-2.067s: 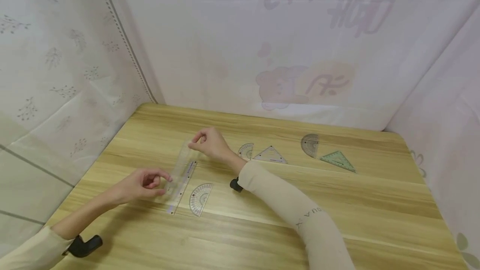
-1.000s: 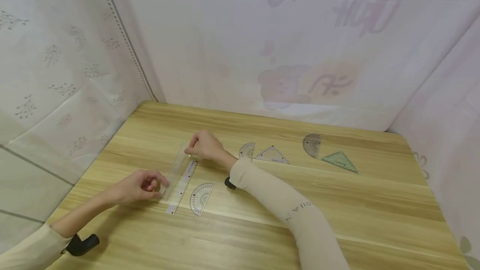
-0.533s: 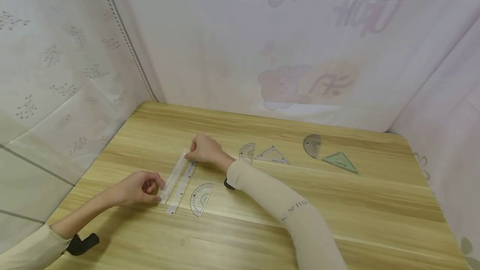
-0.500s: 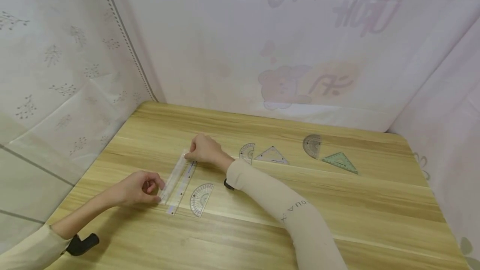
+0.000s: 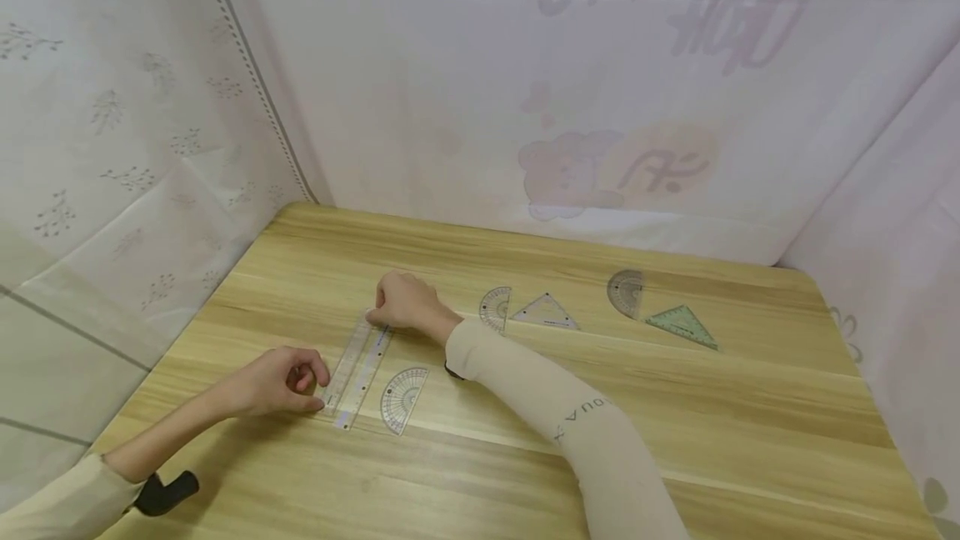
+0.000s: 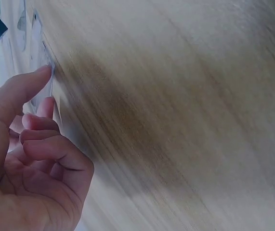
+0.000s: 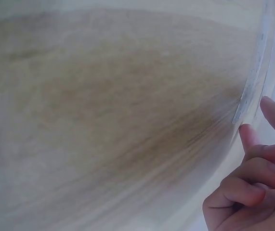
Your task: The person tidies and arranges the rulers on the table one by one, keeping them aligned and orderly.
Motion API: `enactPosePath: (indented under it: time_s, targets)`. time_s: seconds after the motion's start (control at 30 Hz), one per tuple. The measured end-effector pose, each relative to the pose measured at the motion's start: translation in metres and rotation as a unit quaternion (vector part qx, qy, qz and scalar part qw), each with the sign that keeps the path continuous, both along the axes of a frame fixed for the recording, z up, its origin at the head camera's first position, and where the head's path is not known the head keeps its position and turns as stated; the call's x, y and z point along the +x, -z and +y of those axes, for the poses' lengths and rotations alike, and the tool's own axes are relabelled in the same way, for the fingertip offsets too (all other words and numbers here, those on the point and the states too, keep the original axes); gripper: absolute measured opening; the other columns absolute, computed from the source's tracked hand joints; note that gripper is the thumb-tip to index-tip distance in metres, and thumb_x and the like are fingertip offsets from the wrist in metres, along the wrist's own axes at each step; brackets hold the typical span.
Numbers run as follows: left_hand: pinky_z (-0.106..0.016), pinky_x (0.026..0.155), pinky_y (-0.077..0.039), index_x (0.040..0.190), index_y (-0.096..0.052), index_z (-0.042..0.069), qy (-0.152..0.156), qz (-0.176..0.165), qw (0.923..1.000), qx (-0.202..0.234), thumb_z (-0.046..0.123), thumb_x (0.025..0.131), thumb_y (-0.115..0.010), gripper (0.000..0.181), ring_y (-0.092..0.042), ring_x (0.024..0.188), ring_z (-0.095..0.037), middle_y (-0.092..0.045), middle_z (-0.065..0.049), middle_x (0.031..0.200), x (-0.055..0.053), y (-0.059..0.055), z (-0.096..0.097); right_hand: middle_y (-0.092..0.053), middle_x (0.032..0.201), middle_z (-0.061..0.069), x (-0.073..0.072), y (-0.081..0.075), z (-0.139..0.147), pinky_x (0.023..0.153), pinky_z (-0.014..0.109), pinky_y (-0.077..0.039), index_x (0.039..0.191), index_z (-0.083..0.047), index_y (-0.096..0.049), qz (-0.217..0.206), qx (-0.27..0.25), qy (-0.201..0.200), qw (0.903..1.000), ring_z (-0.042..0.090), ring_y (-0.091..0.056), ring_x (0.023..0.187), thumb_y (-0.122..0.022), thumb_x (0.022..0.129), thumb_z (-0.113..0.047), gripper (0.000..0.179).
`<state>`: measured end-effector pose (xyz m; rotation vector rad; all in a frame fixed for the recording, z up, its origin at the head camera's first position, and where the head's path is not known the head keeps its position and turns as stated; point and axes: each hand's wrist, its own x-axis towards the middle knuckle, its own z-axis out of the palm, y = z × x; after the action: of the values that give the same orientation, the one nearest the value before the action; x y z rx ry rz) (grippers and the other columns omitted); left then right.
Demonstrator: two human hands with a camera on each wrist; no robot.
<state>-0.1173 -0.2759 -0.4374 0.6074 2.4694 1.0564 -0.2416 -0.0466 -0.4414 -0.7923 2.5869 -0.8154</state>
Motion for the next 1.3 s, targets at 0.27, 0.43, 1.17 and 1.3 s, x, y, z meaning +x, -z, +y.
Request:
enactPosePath:
  time_s: [0.27, 0.43, 1.17, 1.3]
  targets:
    - [-0.024, 0.058, -0.042, 0.096, -0.066, 0.004, -0.001, 0.028, 0.9996, -0.008, 0.009, 0.083, -0.084, 0.023, -0.047, 0.062, -0.007, -0.050, 0.005, 0.071, -0.001, -0.002, -0.001, -0.064, 0.083, -0.004, -0.003, -0.005, 0.023, 0.060, 0.028, -0.046, 0.096, -0.015, -0.068, 0.010, -0.029, -0.012, 0.9994, 0.011, -0.055, 0.065, -0.076, 0.093, -0.035, 0.022]
    - [-0.025, 0.055, -0.043, 0.099, -0.067, 0.003, -0.007, 0.056, 0.9984, -0.004, 0.008, 0.087, -0.081, 0.019, -0.047, 0.060, -0.007, -0.050, 0.006, 0.070, -0.004, -0.008, 0.002, -0.060, 0.071, 0.001, -0.007, -0.004, 0.056, 0.057, 0.029, -0.044, 0.101, -0.013, -0.069, -0.011, -0.091, -0.029, 0.9954, 0.013, -0.051, 0.057, -0.074, 0.095, -0.030, 0.019]
    - [-0.028, 0.058, -0.045, 0.111, -0.065, 0.001, 0.015, 0.084, 0.9960, 0.027, 0.007, 0.096, -0.071, 0.017, -0.050, 0.060, -0.012, -0.054, 0.001, 0.078, -0.041, -0.023, 0.076, -0.055, 0.073, 0.003, 0.002, -0.010, 0.196, 0.060, 0.029, -0.040, 0.109, -0.003, -0.071, 0.010, -0.187, -0.031, 0.9818, 0.017, -0.044, 0.062, -0.073, 0.097, -0.018, 0.019]
    - [-0.029, 0.060, -0.047, 0.116, -0.063, -0.001, 0.039, 0.069, 0.9959, 0.043, 0.008, 0.096, -0.071, 0.023, -0.052, 0.062, -0.014, -0.054, 0.001, 0.079, -0.046, -0.020, 0.091, -0.054, 0.073, 0.003, 0.007, -0.010, 0.214, 0.059, 0.029, -0.039, 0.111, 0.000, -0.070, 0.017, -0.187, -0.022, 0.9820, 0.017, -0.043, 0.061, -0.073, 0.097, -0.016, 0.022]
